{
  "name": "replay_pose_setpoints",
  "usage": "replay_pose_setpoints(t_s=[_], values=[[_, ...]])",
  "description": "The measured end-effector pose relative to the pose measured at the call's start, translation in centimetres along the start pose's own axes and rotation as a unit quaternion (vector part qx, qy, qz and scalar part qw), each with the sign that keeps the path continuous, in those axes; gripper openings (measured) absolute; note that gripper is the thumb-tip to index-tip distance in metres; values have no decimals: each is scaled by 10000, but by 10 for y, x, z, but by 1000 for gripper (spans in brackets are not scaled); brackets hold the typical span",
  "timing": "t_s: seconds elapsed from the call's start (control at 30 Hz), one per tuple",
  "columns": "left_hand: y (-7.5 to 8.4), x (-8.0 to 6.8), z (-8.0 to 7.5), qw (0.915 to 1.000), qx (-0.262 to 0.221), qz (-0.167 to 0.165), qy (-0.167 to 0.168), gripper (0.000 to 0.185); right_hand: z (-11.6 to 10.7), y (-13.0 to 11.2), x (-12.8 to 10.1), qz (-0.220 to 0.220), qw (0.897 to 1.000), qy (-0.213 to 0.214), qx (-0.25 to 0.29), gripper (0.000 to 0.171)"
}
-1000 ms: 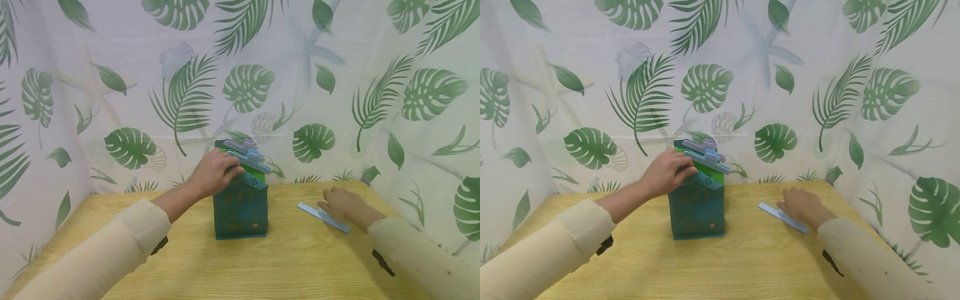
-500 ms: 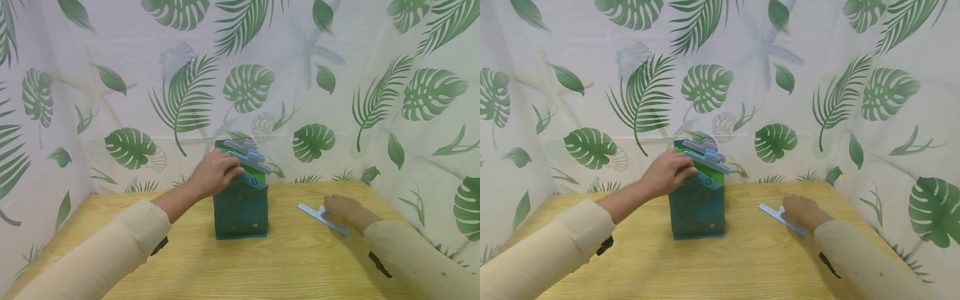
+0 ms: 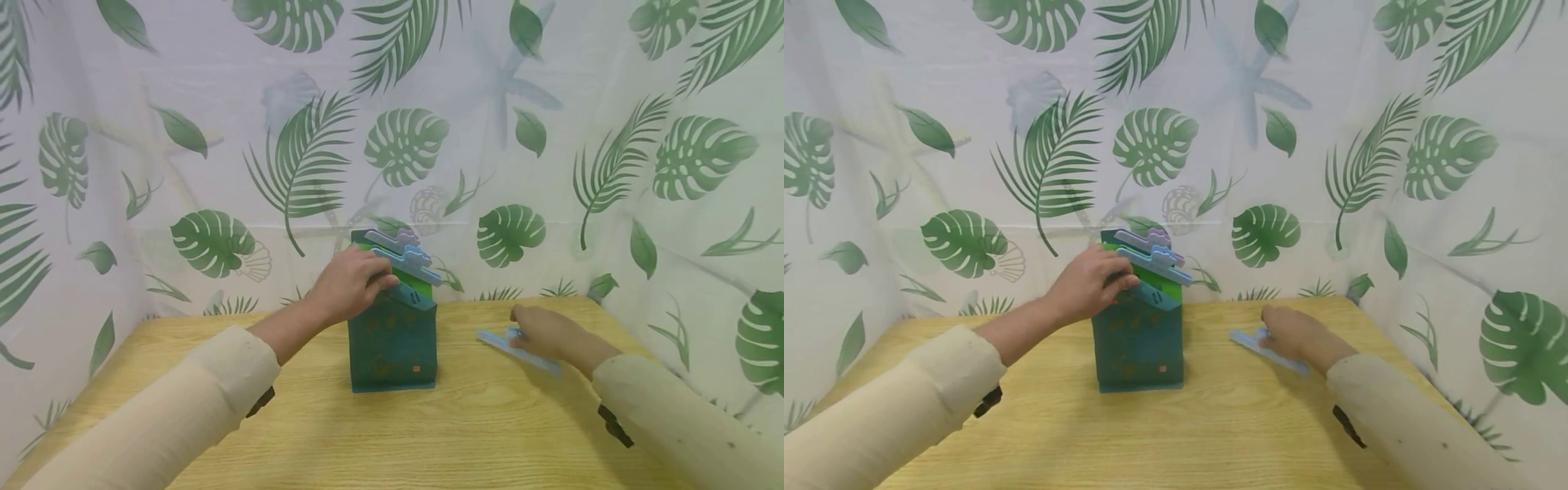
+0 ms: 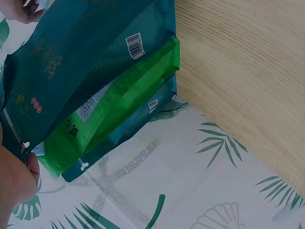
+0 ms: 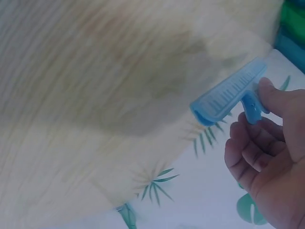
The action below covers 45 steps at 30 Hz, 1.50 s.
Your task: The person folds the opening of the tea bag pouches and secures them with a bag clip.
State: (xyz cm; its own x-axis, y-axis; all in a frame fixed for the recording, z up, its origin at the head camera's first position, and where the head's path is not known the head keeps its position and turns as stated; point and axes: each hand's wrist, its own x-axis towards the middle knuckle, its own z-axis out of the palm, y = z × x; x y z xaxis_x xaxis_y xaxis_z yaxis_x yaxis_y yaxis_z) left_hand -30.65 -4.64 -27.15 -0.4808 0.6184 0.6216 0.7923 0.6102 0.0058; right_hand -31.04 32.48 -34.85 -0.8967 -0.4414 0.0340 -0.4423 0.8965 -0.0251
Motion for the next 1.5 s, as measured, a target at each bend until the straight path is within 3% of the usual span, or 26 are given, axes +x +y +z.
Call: replay_pose_setpoints(t_s=[0.23,0.47,0.7,0.87,1.2,1.5], values=[[0,0,0,10000,-13,-15,3,24,-13,-10,8,-682,9961,541,-132,25],[2,1,0,10000,-1,21,4,22,-36,-26,9,-731,9926,950,196,29],[3,1,0,10000,-27,30,-2,21,-56,-38,8,-866,9790,1697,727,30],[3,0,1,10000,-44,20,-13,21,-63,-45,9,-979,9708,1979,939,24],[3,0,1,10000,-50,-18,-7,22,-66,-58,14,-1074,9718,1691,1245,18],[0,1,1,10000,-65,-8,-48,24,-64,-73,25,-1152,9693,1774,1255,18]])
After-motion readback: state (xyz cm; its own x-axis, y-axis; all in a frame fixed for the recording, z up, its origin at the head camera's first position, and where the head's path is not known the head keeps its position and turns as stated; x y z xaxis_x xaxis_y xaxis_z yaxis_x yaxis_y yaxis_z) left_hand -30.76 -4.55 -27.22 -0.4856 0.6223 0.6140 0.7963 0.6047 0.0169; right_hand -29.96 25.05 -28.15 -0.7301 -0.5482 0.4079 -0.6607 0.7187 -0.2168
